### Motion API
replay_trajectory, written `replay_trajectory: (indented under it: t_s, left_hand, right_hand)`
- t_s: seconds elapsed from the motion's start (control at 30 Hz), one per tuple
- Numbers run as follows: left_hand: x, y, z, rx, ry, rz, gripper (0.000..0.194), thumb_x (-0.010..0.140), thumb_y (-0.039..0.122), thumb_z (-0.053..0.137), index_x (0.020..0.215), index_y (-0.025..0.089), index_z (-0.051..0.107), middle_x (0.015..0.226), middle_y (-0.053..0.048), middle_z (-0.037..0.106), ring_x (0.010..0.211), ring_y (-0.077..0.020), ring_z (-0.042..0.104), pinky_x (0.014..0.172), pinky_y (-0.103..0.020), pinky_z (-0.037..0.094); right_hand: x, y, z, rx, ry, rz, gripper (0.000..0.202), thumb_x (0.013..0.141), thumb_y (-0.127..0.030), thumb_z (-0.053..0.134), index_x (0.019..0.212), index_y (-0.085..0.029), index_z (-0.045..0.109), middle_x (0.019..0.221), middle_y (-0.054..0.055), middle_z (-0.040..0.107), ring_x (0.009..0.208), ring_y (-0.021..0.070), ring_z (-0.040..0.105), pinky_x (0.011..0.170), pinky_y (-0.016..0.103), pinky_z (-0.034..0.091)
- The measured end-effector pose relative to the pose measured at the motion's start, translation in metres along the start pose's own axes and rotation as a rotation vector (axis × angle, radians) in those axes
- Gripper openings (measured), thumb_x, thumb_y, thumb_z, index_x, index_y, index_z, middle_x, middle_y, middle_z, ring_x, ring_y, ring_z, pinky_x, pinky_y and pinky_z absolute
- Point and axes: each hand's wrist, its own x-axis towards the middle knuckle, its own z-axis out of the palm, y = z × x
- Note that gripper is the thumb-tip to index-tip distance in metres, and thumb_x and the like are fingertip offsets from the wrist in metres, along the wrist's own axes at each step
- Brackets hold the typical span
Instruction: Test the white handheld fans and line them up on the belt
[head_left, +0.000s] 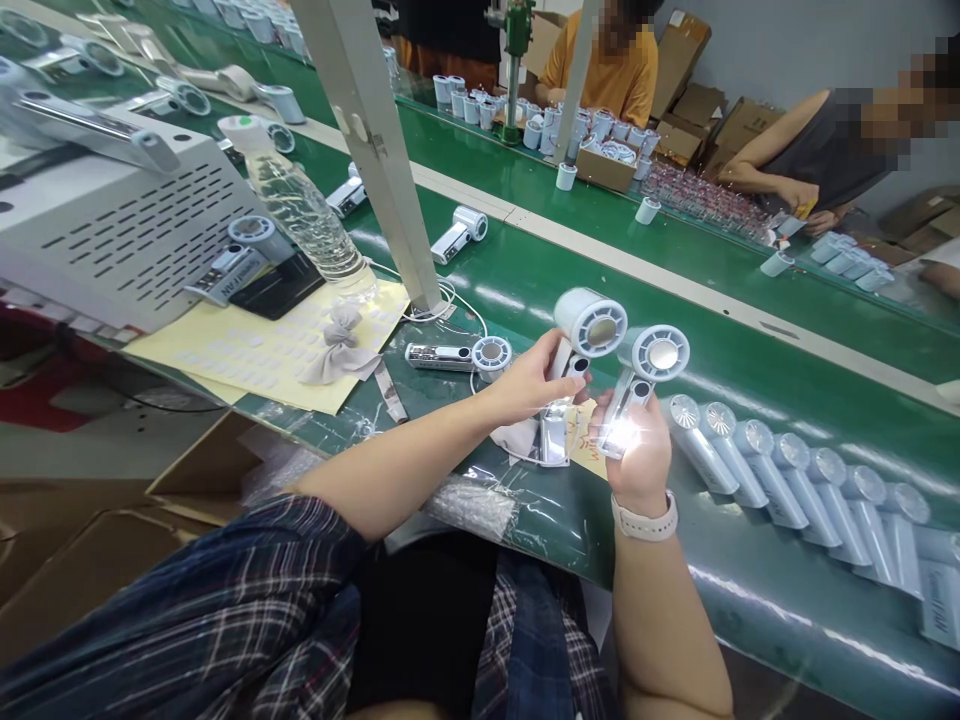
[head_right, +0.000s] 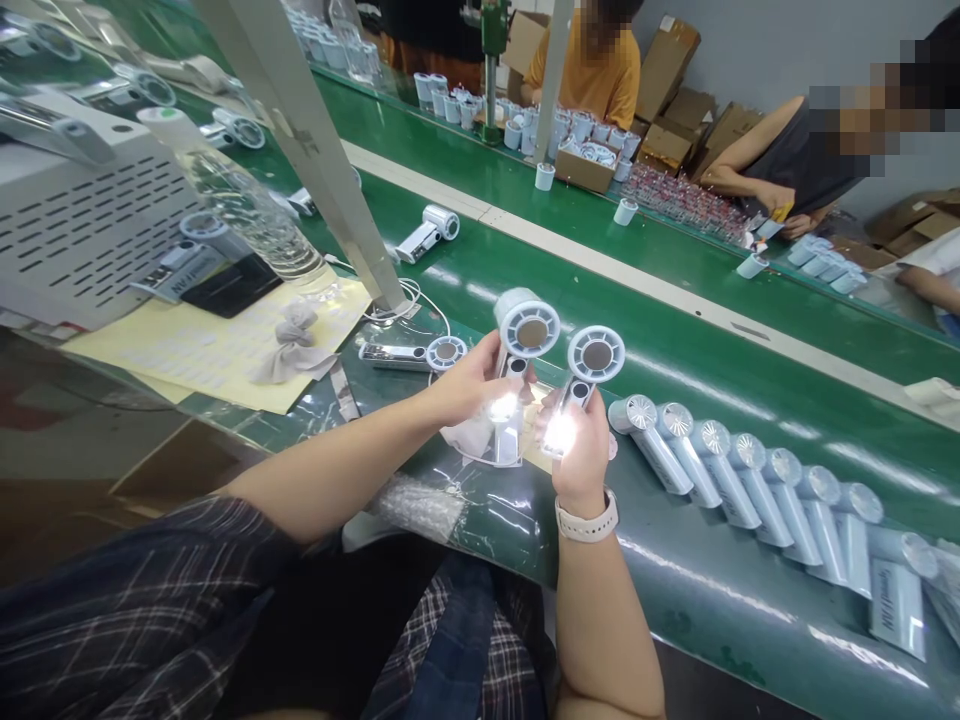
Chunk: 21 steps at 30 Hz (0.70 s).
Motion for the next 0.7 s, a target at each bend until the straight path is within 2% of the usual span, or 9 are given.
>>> replay_trajectory:
  t_s: [0.1, 0.17, 0.27, 0.37, 0.47, 0.57, 0.7]
  left_hand:
    - [-0.003, 0.0, -0.001, 0.182, 0.102, -0.024, 0.064, 0.071, 0.044, 0.087, 0.116, 0.02, 0.047, 0.108, -0.01, 0.069, 0.095, -0.0274, 0.071, 0.08, -0.042, 0.055]
    - [-0.004, 0.0, -0.001, 0.206, 0.115, -0.04, 0.063, 0.073, 0.051, 0.084, 0.112, 0.021, 0.045, 0.104, -0.009, 0.07, 0.092, -0.0266, 0.071, 0.076, -0.039, 0.054]
    - [-0.006, -0.003, 0.0, 0.068, 0.047, -0.005, 0.054, 0.083, 0.061, 0.07, 0.11, 0.023, 0.042, 0.091, -0.005, 0.07, 0.077, -0.0209, 0.07, 0.066, -0.033, 0.051]
    - [-0.01, -0.004, 0.0, -0.07, -0.006, 0.068, 0.048, 0.089, 0.062, 0.06, 0.111, 0.023, 0.043, 0.088, -0.004, 0.07, 0.068, -0.0178, 0.068, 0.059, -0.029, 0.05]
    - [-0.015, -0.001, 0.002, -0.158, -0.052, 0.133, 0.051, 0.089, 0.063, 0.064, 0.114, 0.024, 0.043, 0.091, -0.004, 0.071, 0.072, -0.0192, 0.071, 0.061, -0.03, 0.054]
    - [-0.02, 0.005, 0.004, -0.257, -0.125, 0.157, 0.052, 0.088, 0.062, 0.069, 0.115, 0.025, 0.043, 0.096, -0.004, 0.073, 0.078, -0.0206, 0.073, 0.067, -0.032, 0.057]
    - [-0.023, 0.017, 0.008, -0.347, -0.165, 0.079, 0.058, 0.078, 0.054, 0.083, 0.115, 0.024, 0.051, 0.101, -0.006, 0.073, 0.095, -0.025, 0.074, 0.08, -0.035, 0.058]
  right_hand:
    - [0.001, -0.002, -0.003, 0.056, -0.072, 0.02, 0.021, 0.085, -0.045, 0.07, 0.091, -0.026, 0.064, 0.074, -0.002, 0.069, 0.053, 0.0142, 0.058, 0.046, 0.027, 0.047]
    - [0.001, -0.003, -0.004, 0.09, -0.12, 0.074, 0.032, 0.089, -0.057, 0.066, 0.09, -0.024, 0.068, 0.077, 0.001, 0.071, 0.057, 0.0161, 0.062, 0.051, 0.031, 0.053]
    - [-0.001, -0.003, -0.003, 0.091, -0.114, 0.101, 0.046, 0.09, -0.067, 0.063, 0.095, -0.023, 0.075, 0.089, 0.006, 0.077, 0.083, 0.0245, 0.073, 0.076, 0.042, 0.062]
    - [-0.006, -0.003, -0.001, 0.076, -0.065, 0.058, 0.046, 0.086, -0.065, 0.071, 0.109, -0.025, 0.076, 0.107, 0.007, 0.079, 0.101, 0.0298, 0.074, 0.094, 0.052, 0.06]
    - [-0.012, -0.004, -0.001, 0.085, -0.023, 0.005, 0.047, 0.079, -0.061, 0.082, 0.111, -0.028, 0.077, 0.111, 0.005, 0.08, 0.097, 0.0294, 0.076, 0.091, 0.054, 0.062]
    - [-0.016, -0.005, -0.002, 0.068, 0.009, -0.036, 0.043, 0.077, -0.059, 0.084, 0.105, -0.028, 0.078, 0.103, 0.003, 0.081, 0.09, 0.0273, 0.076, 0.088, 0.051, 0.064]
    - [-0.016, -0.011, -0.002, 0.062, -0.006, -0.042, 0.038, 0.079, -0.06, 0.08, 0.098, -0.027, 0.077, 0.091, 0.004, 0.079, 0.084, 0.0287, 0.075, 0.083, 0.054, 0.064]
